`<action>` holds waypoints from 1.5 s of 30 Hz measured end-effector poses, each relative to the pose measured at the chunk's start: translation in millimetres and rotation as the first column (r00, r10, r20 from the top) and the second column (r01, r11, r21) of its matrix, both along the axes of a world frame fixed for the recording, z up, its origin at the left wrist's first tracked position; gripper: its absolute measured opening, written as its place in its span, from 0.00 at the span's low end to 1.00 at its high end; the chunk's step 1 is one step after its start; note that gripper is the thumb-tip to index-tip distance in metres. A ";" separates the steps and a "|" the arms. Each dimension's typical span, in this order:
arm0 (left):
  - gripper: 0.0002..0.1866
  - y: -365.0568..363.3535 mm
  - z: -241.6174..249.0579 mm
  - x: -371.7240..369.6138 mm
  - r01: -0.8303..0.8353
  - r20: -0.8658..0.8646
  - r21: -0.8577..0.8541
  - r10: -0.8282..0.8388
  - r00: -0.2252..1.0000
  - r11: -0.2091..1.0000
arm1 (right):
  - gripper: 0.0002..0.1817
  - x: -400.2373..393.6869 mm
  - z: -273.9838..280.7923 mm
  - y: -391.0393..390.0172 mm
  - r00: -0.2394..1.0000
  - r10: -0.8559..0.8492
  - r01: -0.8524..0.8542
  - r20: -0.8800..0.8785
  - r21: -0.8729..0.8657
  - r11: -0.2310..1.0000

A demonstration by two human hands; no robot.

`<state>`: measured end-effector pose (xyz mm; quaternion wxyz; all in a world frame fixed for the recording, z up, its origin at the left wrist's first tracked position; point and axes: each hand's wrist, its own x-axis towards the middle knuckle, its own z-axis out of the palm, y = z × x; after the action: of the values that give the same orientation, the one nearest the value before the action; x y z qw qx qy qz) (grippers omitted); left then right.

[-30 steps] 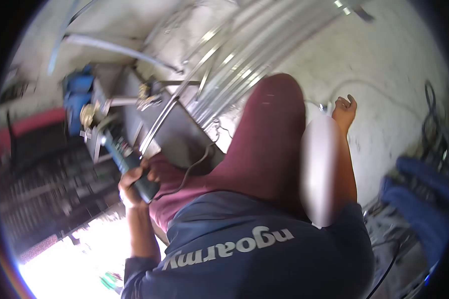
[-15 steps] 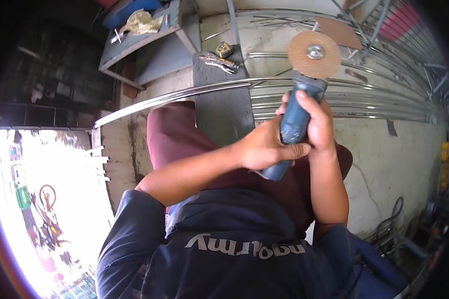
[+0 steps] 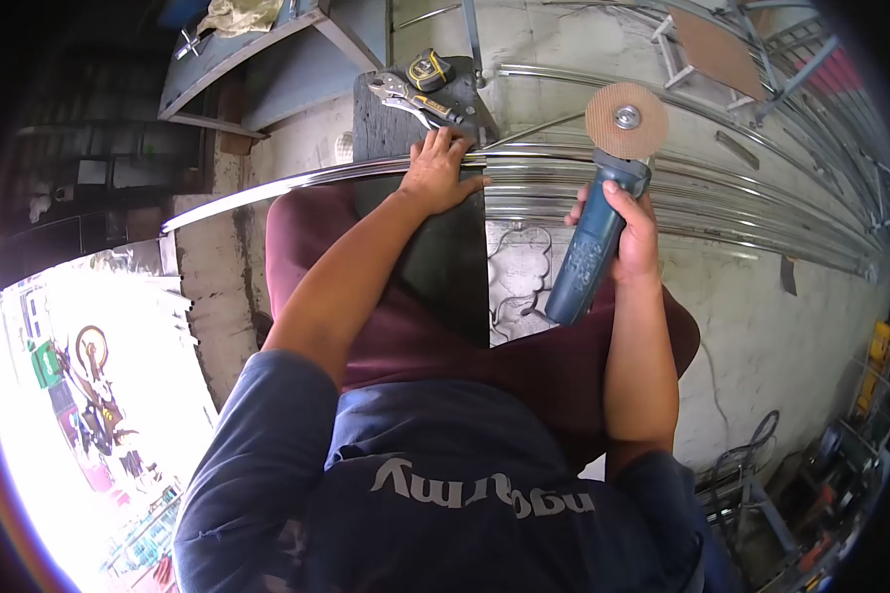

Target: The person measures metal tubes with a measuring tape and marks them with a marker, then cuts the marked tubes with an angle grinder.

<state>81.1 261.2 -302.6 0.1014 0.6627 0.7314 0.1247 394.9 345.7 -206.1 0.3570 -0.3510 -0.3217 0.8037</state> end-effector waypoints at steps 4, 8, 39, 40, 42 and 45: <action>0.27 4.4 -24.8 -7.1 -0.048 0.097 0.115 0.037 0.995 0.992 | 0.22 -2.3 -6.9 8.0 0.996 0.012 -0.025 -0.092 -0.135 0.991; 0.28 14.4 -21.2 -12.7 -0.088 0.152 -0.025 0.091 0.984 0.996 | 0.25 0.9 -18.0 17.5 0.990 0.031 -0.058 -0.140 -0.196 0.979; 0.28 -8.4 -37.3 -33.5 -0.003 -0.010 0.281 0.006 1.000 0.960 | 0.39 -23.0 -48.1 -69.5 0.972 0.171 -0.135 0.160 -0.216 0.967; 0.28 -8.4 -37.8 -34.3 0.006 -0.025 0.292 0.001 1.000 0.956 | 0.38 -26.8 -46.7 -69.6 0.963 0.171 -0.133 0.208 -0.187 0.973; 0.29 -7.6 -36.2 -33.0 0.000 -0.027 0.241 0.006 1.000 0.971 | 0.35 -31.5 -49.3 -67.1 0.953 0.168 -0.132 0.253 -0.153 0.979; 0.27 -6.4 -35.2 -34.2 0.034 -0.062 0.264 -0.018 0.998 0.964 | 0.35 -40.6 -51.7 -64.5 0.933 0.122 -0.101 0.338 -0.079 0.992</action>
<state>47.0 254.8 -337.8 -0.0082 0.6832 0.7021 0.2005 354.3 281.3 -257.8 0.2388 -0.4770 -0.3737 0.7588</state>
